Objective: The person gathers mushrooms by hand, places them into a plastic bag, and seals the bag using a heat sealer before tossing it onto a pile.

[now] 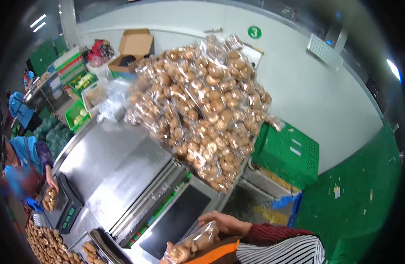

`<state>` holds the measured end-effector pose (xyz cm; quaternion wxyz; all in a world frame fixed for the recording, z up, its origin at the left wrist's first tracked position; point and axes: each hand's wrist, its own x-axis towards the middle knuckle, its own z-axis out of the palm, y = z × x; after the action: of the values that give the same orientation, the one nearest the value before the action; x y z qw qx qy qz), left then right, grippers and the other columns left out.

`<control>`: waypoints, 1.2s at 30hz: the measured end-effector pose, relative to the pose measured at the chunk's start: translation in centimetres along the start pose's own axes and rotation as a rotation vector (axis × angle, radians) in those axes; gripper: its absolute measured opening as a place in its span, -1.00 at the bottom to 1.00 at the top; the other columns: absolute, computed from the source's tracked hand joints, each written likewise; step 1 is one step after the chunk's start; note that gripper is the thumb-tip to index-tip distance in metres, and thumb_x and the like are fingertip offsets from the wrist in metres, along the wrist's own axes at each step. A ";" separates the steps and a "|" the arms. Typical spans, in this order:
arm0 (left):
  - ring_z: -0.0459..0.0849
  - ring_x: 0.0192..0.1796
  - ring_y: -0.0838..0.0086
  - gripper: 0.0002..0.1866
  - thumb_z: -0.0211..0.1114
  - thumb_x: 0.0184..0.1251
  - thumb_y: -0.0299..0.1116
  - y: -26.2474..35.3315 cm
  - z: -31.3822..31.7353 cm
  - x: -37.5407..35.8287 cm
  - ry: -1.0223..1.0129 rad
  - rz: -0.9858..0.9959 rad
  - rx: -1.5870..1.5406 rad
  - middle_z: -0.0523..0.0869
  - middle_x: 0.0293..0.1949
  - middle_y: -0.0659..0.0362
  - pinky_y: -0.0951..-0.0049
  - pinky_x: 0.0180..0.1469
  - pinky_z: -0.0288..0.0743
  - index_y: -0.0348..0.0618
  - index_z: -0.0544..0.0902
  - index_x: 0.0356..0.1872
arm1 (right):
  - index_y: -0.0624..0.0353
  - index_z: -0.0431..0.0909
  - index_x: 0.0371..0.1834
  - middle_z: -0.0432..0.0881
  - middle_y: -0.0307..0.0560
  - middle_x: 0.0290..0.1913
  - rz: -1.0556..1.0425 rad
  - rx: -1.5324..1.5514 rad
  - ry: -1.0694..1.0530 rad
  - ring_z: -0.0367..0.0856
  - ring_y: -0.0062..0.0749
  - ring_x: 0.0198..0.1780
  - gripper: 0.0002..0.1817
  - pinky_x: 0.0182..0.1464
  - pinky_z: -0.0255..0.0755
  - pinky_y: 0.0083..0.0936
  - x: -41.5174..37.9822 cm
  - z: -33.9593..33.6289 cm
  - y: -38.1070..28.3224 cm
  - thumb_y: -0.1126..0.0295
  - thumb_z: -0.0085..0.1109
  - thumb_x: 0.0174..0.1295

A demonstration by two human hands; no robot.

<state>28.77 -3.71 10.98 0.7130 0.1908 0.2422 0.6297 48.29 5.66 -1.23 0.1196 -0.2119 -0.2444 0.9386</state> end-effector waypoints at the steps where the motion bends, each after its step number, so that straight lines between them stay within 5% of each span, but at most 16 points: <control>1: 0.57 -0.13 0.38 -0.54 0.04 0.50 0.01 0.9 0.7 0.7 -0.022 -0.019 -0.027 0.60 -0.16 0.10 0.21 -0.11 0.46 -0.21 0.51 0.08 | 0.20 0.29 0.38 0.58 -0.04 0.14 0.031 0.111 -0.077 0.54 -0.38 0.20 -0.39 0.24 0.42 -0.44 -0.2 0.3 -1.6 0.16 0.21 0.36; 3: 0.59 -0.08 0.32 -0.47 0.02 0.49 0.09 3.1 1.7 2.5 -0.034 -0.038 -0.075 0.62 -0.12 0.07 0.18 -0.04 0.48 -0.20 0.50 0.12 | 0.20 0.31 0.36 0.58 -0.10 0.15 -0.132 -0.854 -0.073 0.54 -0.45 0.17 -0.42 0.25 0.41 -0.46 2.0 1.9 -3.8 0.21 0.23 0.36; 7: 0.64 0.01 0.19 -0.34 -0.01 0.47 0.24 6.8 1.4 6.8 0.020 0.017 -0.039 0.65 -0.05 0.01 0.13 0.11 0.52 -0.17 0.50 0.21 | 0.25 0.54 0.15 0.64 -0.25 0.00 -0.008 -0.548 0.142 0.57 -0.67 0.00 -0.62 0.07 0.50 -0.58 11.4 2.4 -11.0 0.20 0.13 0.45; 9: 0.64 -0.03 0.25 -0.29 0.00 0.42 0.30 3.7 -7.4 7.7 0.445 0.071 -0.358 0.66 -0.09 0.06 0.17 0.09 0.52 -0.25 0.55 0.10 | 0.25 0.60 0.05 0.66 -0.26 -0.08 -0.153 -0.743 0.060 0.57 -0.67 -0.16 -0.55 -0.12 0.50 -0.58 17.9 1.8 -17.2 0.04 0.04 0.48; 11: 0.60 -0.16 0.48 -0.74 0.14 0.54 -0.21 6.3 -7.2 8.5 0.559 0.210 -0.304 0.65 -0.20 0.19 0.44 -0.06 0.47 -0.20 0.60 -0.05 | 0.25 0.62 0.04 0.65 -0.23 -0.14 -0.366 -0.669 0.091 0.52 -0.67 -0.26 -0.49 -0.30 0.43 -0.61 24.2 2.9 -24.3 -0.04 0.05 0.44; 14: 0.59 -0.12 0.49 -0.72 0.14 0.54 -0.18 6.9 -11.2 7.6 0.613 0.212 -0.042 0.65 -0.14 0.19 0.46 -0.04 0.45 -0.18 0.58 -0.01 | 0.16 0.47 -0.12 0.54 -0.21 -0.29 -0.567 -0.630 0.279 0.54 -0.51 -0.27 -0.61 -0.43 0.51 -0.53 32.4 4.3 -36.0 0.04 0.23 0.33; 17: 0.58 -0.10 0.55 -0.74 0.15 0.54 -0.22 7.4 -12.7 6.3 0.744 0.246 0.211 0.65 -0.12 0.21 0.52 -0.03 0.43 -0.18 0.58 0.01 | 0.21 0.39 0.04 0.53 -0.11 -0.12 -0.881 -0.434 0.478 0.61 -0.36 -0.19 -0.58 -0.38 0.62 -0.44 40.0 5.1 -45.7 0.17 0.26 0.32; 19: 0.57 -0.12 0.59 -0.77 0.16 0.53 -0.27 7.8 -12.7 5.9 0.871 0.231 0.150 0.64 -0.12 0.23 0.54 -0.03 0.44 -0.20 0.58 0.02 | 0.35 0.37 0.07 0.52 0.06 -0.06 -0.960 -0.302 0.536 0.63 -0.16 -0.16 -0.56 -0.23 0.71 -0.28 43.8 5.0 -51.0 0.20 0.18 0.37; 21: 0.56 -0.14 0.55 -0.79 0.16 0.53 -0.35 7.8 -13.0 5.3 0.924 0.237 0.184 0.63 -0.17 0.20 0.47 0.00 0.46 -0.24 0.56 0.03 | 0.45 0.08 0.41 0.50 0.42 0.07 -0.847 -0.273 0.497 0.66 0.12 -0.03 -0.30 -0.07 0.71 -0.18 46.6 3.1 -54.4 0.22 0.14 0.40; 24: 0.49 -0.22 0.54 -0.79 0.17 0.52 -0.37 6.8 -13.8 3.9 0.998 0.329 0.272 0.57 -0.27 0.24 0.41 0.06 0.48 -0.27 0.55 0.02 | 0.46 0.23 0.21 0.54 0.45 0.05 -0.689 -0.228 0.243 0.67 0.08 -0.08 -0.52 -0.06 0.66 -0.19 48.7 4.4 -48.6 0.27 0.05 0.44; 25: 0.55 -0.10 0.48 -0.71 0.14 0.54 -0.27 5.8 -14.8 2.6 1.008 0.315 0.432 0.62 -0.12 0.14 0.38 0.13 0.48 -0.27 0.52 0.08 | 0.45 0.34 0.07 0.57 0.41 0.02 -0.578 -0.225 0.153 0.69 0.03 -0.14 -0.60 -0.11 0.65 -0.21 51.0 4.4 -45.3 0.27 0.04 0.44; 26: 0.57 -0.32 0.52 -0.78 0.26 0.41 -0.32 5.9 -14.8 3.1 1.056 0.483 0.514 0.66 -0.32 0.12 0.50 -0.27 0.46 -0.31 0.54 -0.18 | 0.35 0.37 -0.02 0.61 0.33 -0.03 -0.444 -0.284 0.127 0.68 -0.10 -0.22 -0.71 -0.16 0.64 -0.28 51.8 6.2 -41.1 0.29 -0.01 0.45; 29: 0.52 -0.27 0.52 -0.86 0.31 0.30 -0.56 4.5 -16.4 0.3 1.322 0.608 0.670 0.55 -0.30 0.19 0.54 -0.18 0.39 -0.28 0.54 -0.18 | 0.26 0.52 -0.13 0.67 0.08 -0.05 -0.061 -0.969 -0.013 0.66 -0.34 -0.17 -0.65 -0.12 0.60 -0.38 52.9 10.3 -26.3 0.13 0.07 0.42; 31: 0.42 0.00 0.29 -0.57 0.41 0.17 -0.49 5.6 -18.3 -1.1 1.608 0.710 1.097 0.46 -0.03 0.03 0.33 0.06 0.33 -0.29 0.48 0.06 | 0.24 0.60 -0.02 0.66 0.04 0.03 -0.077 -1.151 -0.199 0.64 -0.29 0.00 -0.54 0.04 0.54 -0.34 51.3 14.5 -16.1 0.02 0.13 0.37; 33: 0.35 0.33 0.18 -0.29 0.44 0.18 -0.41 7.1 -20.6 -1.8 1.728 0.713 1.235 0.34 0.29 -0.05 0.24 0.33 0.25 -0.30 0.31 0.34 | 0.21 0.59 0.14 0.63 0.06 0.12 -0.370 -1.520 -0.565 0.57 -0.16 0.16 -0.43 0.23 0.42 -0.26 51.4 16.6 -8.8 -0.08 0.13 0.34; 36: 0.24 0.43 0.00 -0.02 0.59 0.02 -0.25 10.4 -24.1 -1.7 1.732 0.757 1.303 0.25 0.37 -0.20 0.12 0.46 0.11 -0.39 0.20 0.41 | 0.22 0.57 0.18 0.58 0.15 0.17 -0.589 -1.560 -0.806 0.52 0.00 0.23 -0.36 0.32 0.33 -0.22 52.5 19.8 -1.6 -0.13 0.14 0.30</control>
<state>6.08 -4.81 -2.38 -0.1619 0.0867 0.8586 0.4787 -6.86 16.13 -2.61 0.0826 0.1808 -0.8742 0.4430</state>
